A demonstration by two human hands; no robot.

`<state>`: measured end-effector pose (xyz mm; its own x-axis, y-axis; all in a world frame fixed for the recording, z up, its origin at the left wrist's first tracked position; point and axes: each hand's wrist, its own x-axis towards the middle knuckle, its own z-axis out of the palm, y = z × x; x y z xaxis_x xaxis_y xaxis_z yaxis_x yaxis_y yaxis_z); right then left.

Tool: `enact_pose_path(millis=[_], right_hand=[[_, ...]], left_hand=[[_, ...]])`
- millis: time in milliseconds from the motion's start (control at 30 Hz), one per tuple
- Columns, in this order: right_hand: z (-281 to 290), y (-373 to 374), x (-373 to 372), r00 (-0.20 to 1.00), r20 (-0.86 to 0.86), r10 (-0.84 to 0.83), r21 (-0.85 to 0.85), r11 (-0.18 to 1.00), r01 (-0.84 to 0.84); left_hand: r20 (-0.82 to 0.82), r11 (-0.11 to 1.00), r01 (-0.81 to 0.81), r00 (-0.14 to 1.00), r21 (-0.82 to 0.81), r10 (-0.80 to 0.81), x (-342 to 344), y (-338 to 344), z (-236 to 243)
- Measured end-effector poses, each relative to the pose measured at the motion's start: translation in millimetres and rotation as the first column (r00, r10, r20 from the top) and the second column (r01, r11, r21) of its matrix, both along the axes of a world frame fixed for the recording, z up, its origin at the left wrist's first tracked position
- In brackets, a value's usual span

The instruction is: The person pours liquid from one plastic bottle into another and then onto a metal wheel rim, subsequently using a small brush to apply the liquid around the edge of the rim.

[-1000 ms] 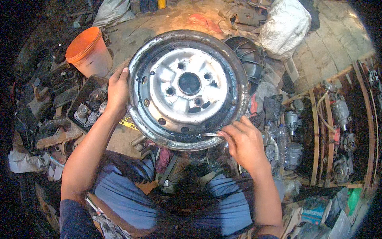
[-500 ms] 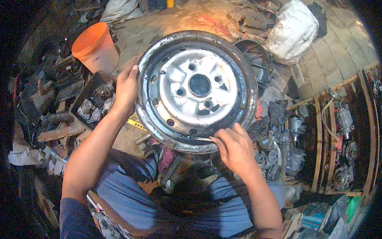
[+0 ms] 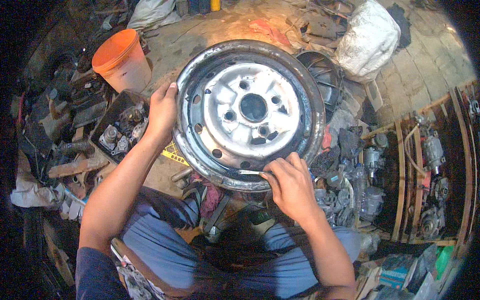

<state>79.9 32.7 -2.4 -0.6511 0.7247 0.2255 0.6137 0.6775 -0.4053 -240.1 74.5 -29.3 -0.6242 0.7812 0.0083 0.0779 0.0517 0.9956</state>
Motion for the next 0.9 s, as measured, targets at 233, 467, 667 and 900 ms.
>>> enact_pose_path(millis=[233, 467, 667, 900], right_hand=[[-1.9, 4.0, 13.1, 0.984, -0.171, -0.051, -0.096, 0.995, 0.035], [6.8, 7.4, 52.2, 0.941, -0.285, -0.180, -0.155, 0.978, 0.140], [22.9, 23.7, 133.9, 0.811, -0.356, -0.464, -0.126, 0.884, 0.450], [-58.7, 50.3, 211.1, 0.746, 0.277, -0.606, 0.069, 0.787, 0.614]], left_hand=[[-0.025, 1.000, 0.001, 1.000, 0.001, -0.001, 3.2, -2.4, 7.5], [0.018, 0.999, -0.024, 1.000, 0.037, 0.023, -0.5, 6.3, -4.6], [0.067, 0.999, 0.038, 0.997, -0.021, -0.036, -2.1, 0.9, 8.5], [0.213, 0.989, 0.146, 0.967, -0.008, -0.141, -31.2, 12.4, -20.9]])
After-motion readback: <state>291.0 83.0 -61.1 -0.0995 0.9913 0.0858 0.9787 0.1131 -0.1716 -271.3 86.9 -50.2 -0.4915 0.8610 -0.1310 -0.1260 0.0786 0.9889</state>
